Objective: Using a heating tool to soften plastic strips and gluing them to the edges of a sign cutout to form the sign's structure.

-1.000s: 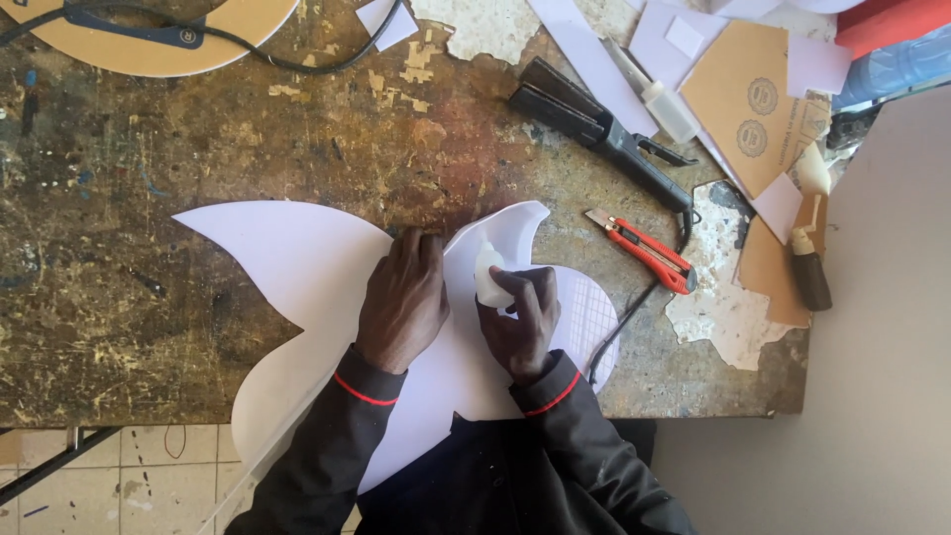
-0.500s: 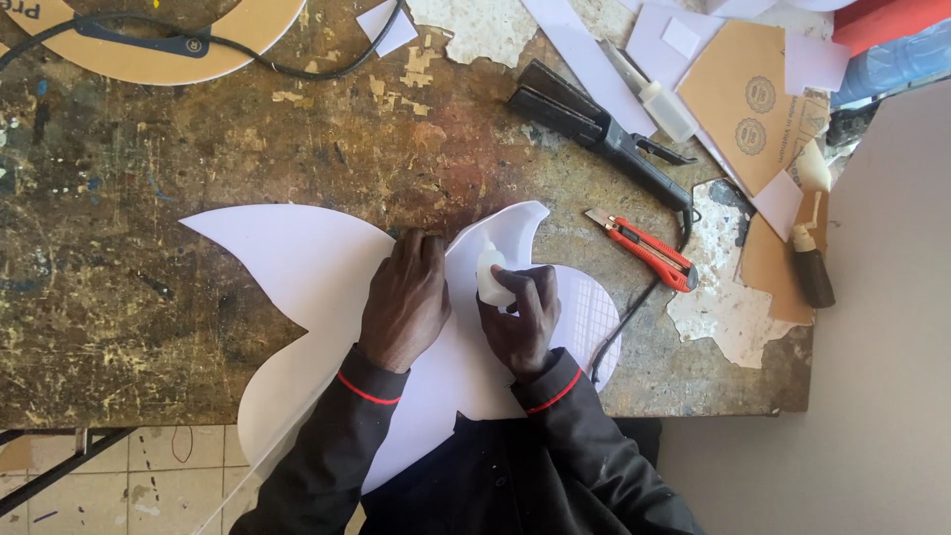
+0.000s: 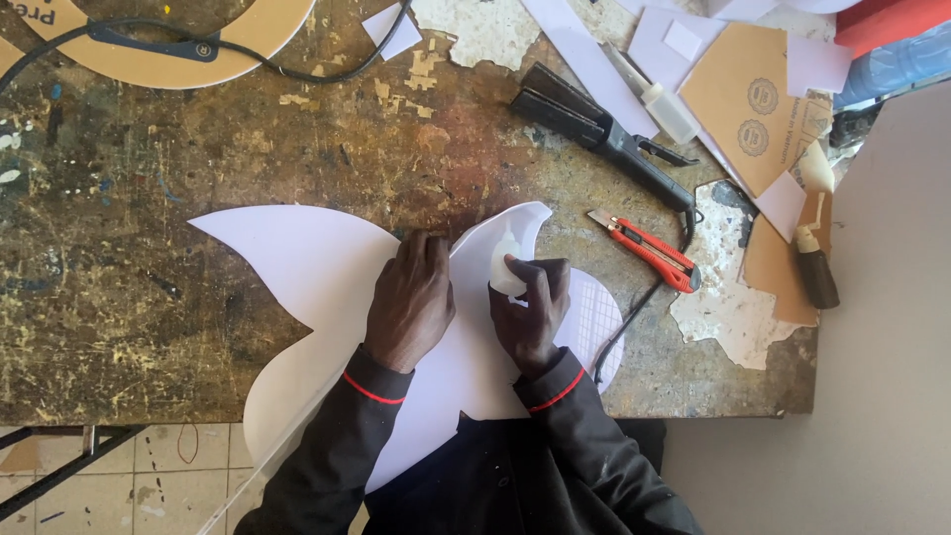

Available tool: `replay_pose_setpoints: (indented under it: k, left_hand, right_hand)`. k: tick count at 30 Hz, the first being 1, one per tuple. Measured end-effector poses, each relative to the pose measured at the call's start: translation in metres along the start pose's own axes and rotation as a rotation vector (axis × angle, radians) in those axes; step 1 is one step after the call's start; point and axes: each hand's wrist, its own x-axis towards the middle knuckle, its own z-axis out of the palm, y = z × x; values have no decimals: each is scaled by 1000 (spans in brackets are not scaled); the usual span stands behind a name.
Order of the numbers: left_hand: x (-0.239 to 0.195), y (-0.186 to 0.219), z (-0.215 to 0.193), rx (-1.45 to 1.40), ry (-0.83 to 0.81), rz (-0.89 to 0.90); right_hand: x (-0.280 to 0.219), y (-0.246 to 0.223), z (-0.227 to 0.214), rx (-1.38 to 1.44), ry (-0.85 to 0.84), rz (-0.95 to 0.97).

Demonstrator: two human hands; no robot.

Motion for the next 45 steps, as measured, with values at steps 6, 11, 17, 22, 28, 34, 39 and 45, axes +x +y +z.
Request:
replay_pose_setpoints:
  k: [6, 11, 17, 22, 28, 34, 39, 45]
  left_hand:
    - [-1, 1, -4, -19, -7, -7]
    - [-1, 0, 1, -39, -5, -19]
    - [-2, 1, -5, -45, -22, -24]
    - [-1, 0, -3, -67, -23, -26]
    - [0, -1, -1, -61, -9, -35]
    - [1, -1, -4, -80, -1, -40]
    - [0, -2, -3, -54, 1, -35]
    - [-1, -1, -4, -32, 3, -31]
  right_hand:
    - [-6, 0, 1, 39, -41, 2]
    - [-10, -4, 0, 95, -39, -29]
    - [-19, 2, -2, 119, -72, -45]
    - [-22, 2, -4, 114, -97, -32]
    - [-23, 1, -4, 110, -80, -23]
    - [-24, -8, -9, 148, -131, -10]
    - [-29, -8, -20, 244, -146, 62]
    - [8, -3, -35, 769, 71, 666]
